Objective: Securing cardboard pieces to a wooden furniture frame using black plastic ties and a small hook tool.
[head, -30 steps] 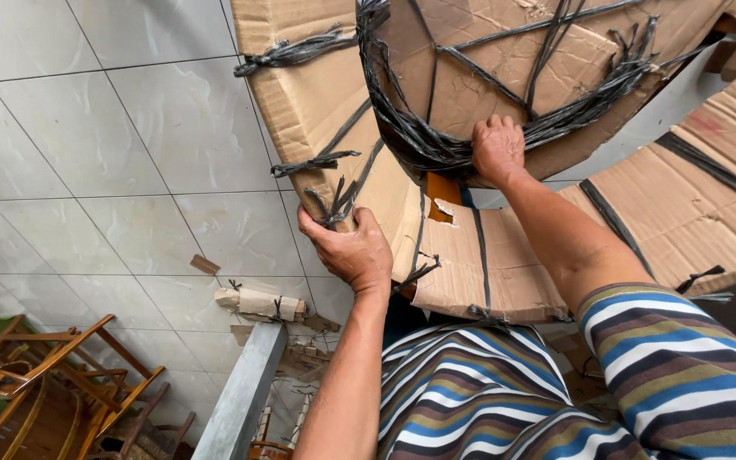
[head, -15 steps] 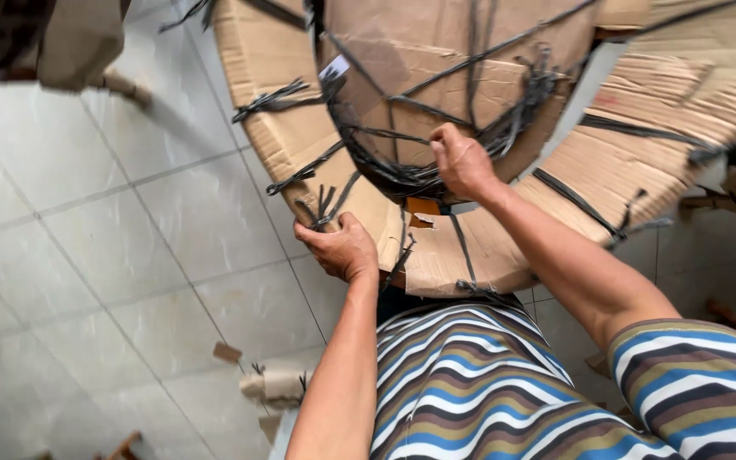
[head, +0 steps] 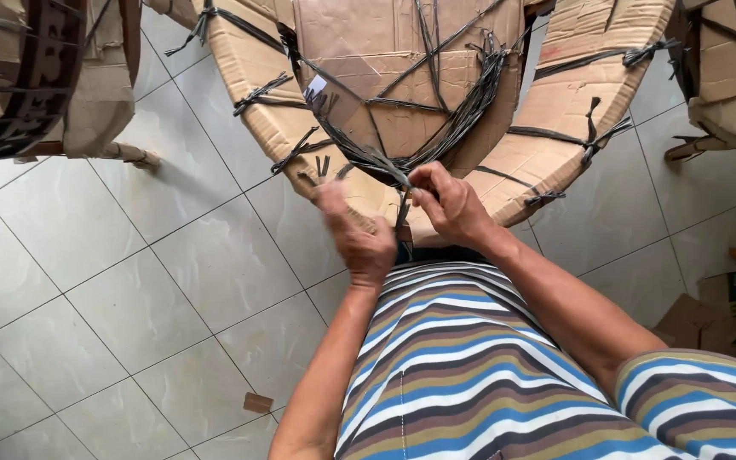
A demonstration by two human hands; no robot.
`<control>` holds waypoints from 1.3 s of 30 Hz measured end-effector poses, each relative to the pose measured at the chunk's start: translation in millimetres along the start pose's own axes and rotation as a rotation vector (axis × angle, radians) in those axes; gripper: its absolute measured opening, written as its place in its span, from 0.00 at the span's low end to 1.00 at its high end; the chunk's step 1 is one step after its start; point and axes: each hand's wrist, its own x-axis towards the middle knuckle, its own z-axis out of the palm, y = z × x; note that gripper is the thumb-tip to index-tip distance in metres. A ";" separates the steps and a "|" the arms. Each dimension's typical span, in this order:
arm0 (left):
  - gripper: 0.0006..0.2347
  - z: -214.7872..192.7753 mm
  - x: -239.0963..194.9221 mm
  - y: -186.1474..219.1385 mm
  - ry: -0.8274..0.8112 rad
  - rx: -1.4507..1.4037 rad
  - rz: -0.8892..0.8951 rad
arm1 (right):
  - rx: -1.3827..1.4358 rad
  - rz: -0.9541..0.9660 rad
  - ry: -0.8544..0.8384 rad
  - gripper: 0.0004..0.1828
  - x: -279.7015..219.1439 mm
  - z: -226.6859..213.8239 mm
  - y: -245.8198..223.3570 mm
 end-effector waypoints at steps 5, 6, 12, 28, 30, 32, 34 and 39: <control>0.32 8.5 -2.3 3.3 -0.376 -0.159 0.437 | 0.056 -0.057 -0.032 0.10 -12.8 -3.1 -21.1; 0.18 16.6 -1.4 -9.9 -0.470 -0.176 0.432 | 0.094 -0.064 -0.025 0.11 -12.9 -7.7 -23.2; 0.08 -31.5 39.1 2.8 -0.794 -0.272 -0.013 | 0.118 0.001 -0.049 0.11 -23.3 -45.4 -28.6; 0.16 -161.1 123.0 -59.1 -0.146 -1.227 -0.756 | 0.280 0.241 0.222 0.04 -41.1 -129.0 -9.0; 0.15 -168.1 128.0 -76.0 -0.035 -1.240 -0.833 | 0.272 0.260 0.254 0.05 -44.1 -139.1 -0.7; 0.15 -171.9 133.1 -90.4 0.070 -1.252 -0.911 | 0.261 0.280 0.292 0.05 -48.1 -150.7 8.9; 0.15 -177.0 135.6 -102.6 0.278 -1.237 -0.953 | 0.309 0.257 0.333 0.06 -54.4 -160.8 21.0; 0.10 -162.3 127.1 -89.1 0.385 -0.665 -0.867 | 0.320 0.282 0.442 0.03 -73.1 -160.1 12.5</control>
